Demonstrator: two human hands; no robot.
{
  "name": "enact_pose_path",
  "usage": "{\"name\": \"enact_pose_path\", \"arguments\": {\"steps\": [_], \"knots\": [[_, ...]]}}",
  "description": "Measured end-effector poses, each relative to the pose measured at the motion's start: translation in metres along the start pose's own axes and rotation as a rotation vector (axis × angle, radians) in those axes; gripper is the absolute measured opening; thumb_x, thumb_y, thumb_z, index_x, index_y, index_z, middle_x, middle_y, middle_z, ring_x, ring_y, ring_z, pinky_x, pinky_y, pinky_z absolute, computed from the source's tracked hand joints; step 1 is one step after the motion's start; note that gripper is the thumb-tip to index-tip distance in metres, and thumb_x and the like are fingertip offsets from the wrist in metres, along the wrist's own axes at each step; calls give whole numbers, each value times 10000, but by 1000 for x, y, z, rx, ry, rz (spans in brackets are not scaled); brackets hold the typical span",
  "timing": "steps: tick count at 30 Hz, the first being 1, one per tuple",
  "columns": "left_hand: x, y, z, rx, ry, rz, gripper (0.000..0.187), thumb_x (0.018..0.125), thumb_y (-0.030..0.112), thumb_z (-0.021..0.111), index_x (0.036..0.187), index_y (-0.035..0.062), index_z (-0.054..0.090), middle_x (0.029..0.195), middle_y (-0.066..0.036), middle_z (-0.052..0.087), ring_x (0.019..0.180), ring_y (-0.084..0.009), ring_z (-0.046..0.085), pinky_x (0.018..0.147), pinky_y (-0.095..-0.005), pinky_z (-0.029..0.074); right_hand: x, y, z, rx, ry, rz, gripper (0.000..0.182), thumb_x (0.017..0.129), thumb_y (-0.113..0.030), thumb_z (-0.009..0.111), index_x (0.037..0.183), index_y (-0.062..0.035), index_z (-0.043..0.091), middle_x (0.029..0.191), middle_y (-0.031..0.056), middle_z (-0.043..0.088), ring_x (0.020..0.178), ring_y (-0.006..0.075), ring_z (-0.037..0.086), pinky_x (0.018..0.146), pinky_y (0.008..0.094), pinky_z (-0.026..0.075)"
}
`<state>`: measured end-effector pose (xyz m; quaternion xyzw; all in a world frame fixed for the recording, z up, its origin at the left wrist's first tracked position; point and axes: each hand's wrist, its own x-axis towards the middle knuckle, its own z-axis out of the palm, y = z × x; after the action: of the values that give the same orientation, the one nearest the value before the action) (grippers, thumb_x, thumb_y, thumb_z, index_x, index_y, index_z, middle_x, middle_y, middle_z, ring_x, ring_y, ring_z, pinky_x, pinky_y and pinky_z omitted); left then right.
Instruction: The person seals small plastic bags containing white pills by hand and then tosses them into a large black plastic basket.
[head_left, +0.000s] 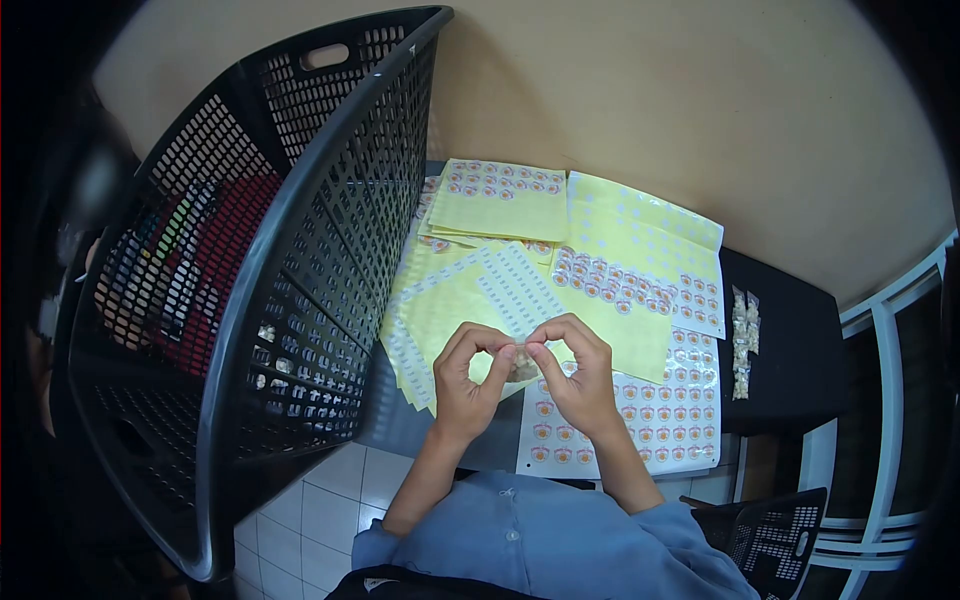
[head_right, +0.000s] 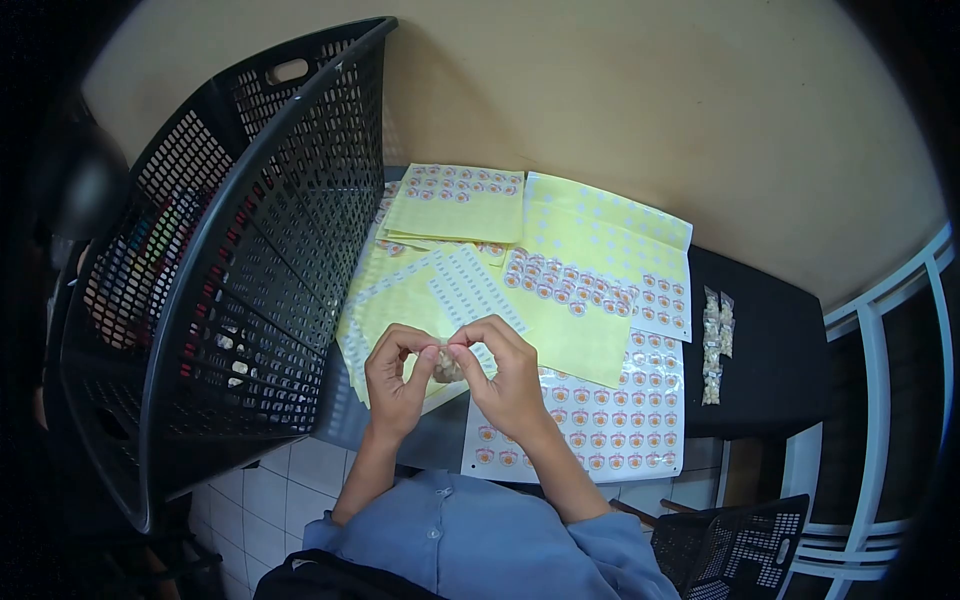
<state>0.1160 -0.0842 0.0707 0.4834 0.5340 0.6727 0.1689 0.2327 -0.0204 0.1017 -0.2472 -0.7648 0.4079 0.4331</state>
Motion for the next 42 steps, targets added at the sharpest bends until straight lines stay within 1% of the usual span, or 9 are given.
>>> {"name": "enact_pose_path", "arguments": {"steps": [10,16,19,22,29,32,37,41,42], "knots": [[1,3,-4,-2,18,27,39,748,26,576,755,4,544,734,-74,536,654,-139,521,608,-247,415,0,-4,13,0,37,-67,83,725,-3,581,789,13,531,759,111,537,707,214,548,649,277,426],[2,4,-4,-13,-6,31,47,747,24,579,766,-1,544,751,-78,542,677,-147,531,624,-251,421,-5,-3,14,-13,44,-9,76,734,-27,578,790,4,537,796,112,551,772,196,551,706,284,419],[3,3,-5,-35,-6,44,55,746,22,579,780,-2,544,775,-84,550,699,-153,538,643,-255,424,-4,-5,15,-22,71,-45,81,729,-1,579,794,10,532,771,114,540,720,214,553,658,279,428],[4,-1,-9,-57,28,50,63,744,17,578,794,0,542,793,-88,555,719,-158,542,658,-258,424,-4,-4,14,-27,82,-39,78,729,-3,581,788,10,531,770,111,542,715,206,553,655,274,428],[1,1,-11,-16,-36,62,55,742,11,577,784,3,543,789,-98,558,733,-184,554,668,-266,429,-8,-3,18,16,58,-53,77,718,-20,605,779,-1,562,795,104,553,709,187,552,649,266,431],[-4,-2,-18,-17,-80,66,50,746,13,574,785,2,544,787,-101,561,737,-189,557,670,-268,430,-15,-3,21,51,44,79,62,712,-11,607,763,4,576,819,123,572,799,208,571,726,299,435],[-8,-17,-38,30,-97,26,40,761,27,560,780,-4,543,787,-107,565,742,-183,556,672,-269,431,-14,11,30,-39,3,-80,77,679,-24,644,742,-17,599,762,118,593,764,225,571,681,295,437],[-6,-33,-53,-124,43,-51,58,818,46,488,789,0,506,799,-103,546,755,-168,546,680,-274,441,-10,17,22,-55,8,-41,73,676,-22,645,730,-12,597,741,112,597,783,218,579,680,285,434],[-5,-42,-63,-191,116,-107,77,838,66,463,802,2,487,795,-99,536,756,-162,548,683,-266,442,-9,20,19,-32,46,40,62,681,-18,638,722,-8,592,743,112,597,770,212,579,682,284,434]]}}
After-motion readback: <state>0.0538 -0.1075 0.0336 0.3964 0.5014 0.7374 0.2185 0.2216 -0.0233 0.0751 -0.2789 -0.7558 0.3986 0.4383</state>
